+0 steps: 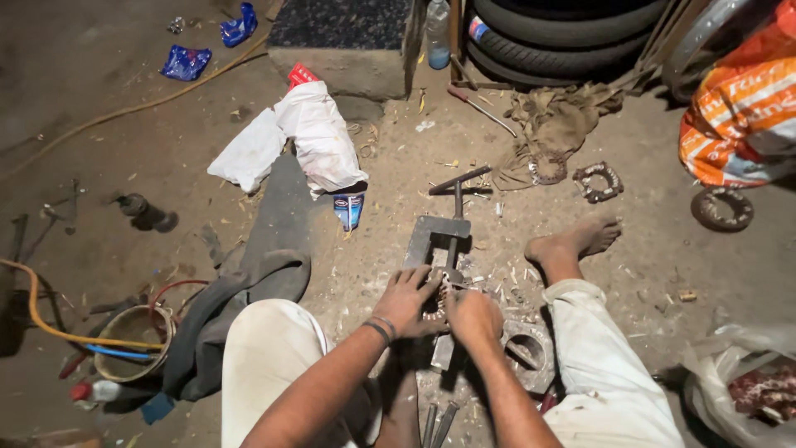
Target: The person sits on the workshop floor working on a toothed metal component held in a clamp fixture. They position small metal parts on the component and strike them with a ball-peen hammer, repositioning the component and parts between hammer strikes and adjusting the fixture.
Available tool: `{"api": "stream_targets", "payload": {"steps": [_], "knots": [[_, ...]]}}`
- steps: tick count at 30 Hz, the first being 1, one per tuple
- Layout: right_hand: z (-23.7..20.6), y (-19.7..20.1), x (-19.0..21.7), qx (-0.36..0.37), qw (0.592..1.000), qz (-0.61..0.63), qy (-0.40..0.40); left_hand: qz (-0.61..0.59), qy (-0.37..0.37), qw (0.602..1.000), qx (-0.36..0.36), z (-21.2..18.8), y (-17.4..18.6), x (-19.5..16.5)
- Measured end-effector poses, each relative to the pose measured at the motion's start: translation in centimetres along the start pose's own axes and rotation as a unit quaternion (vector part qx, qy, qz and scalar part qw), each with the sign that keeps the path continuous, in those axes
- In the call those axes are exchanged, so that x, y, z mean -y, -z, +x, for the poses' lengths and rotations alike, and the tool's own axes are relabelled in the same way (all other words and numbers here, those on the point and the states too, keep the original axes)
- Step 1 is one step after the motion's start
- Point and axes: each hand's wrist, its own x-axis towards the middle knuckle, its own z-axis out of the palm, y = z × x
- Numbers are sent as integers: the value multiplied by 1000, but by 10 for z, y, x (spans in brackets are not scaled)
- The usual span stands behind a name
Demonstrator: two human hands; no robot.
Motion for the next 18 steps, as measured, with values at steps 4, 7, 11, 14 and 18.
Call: {"api": "stream_targets", "payload": {"steps": [4, 7, 11, 14, 18], "knots": [[5, -2, 6, 2, 998, -62, 34, -5, 16, 1000, -4, -6, -5, 5], [3, 7, 13, -28, 1000, 12, -1, -15, 23, 1000, 4, -6, -5, 7], [-18, 31, 32, -142, 988, 4, 63, -8, 35, 999, 13, -7, 1, 6], [-32, 63, 36, -249, 949, 79, 175, -13, 40, 999, 22, -10, -1, 4], [-73, 91, -27, -228, 945, 216, 92, 0, 53, 998, -32, -17, -25, -1]]}}
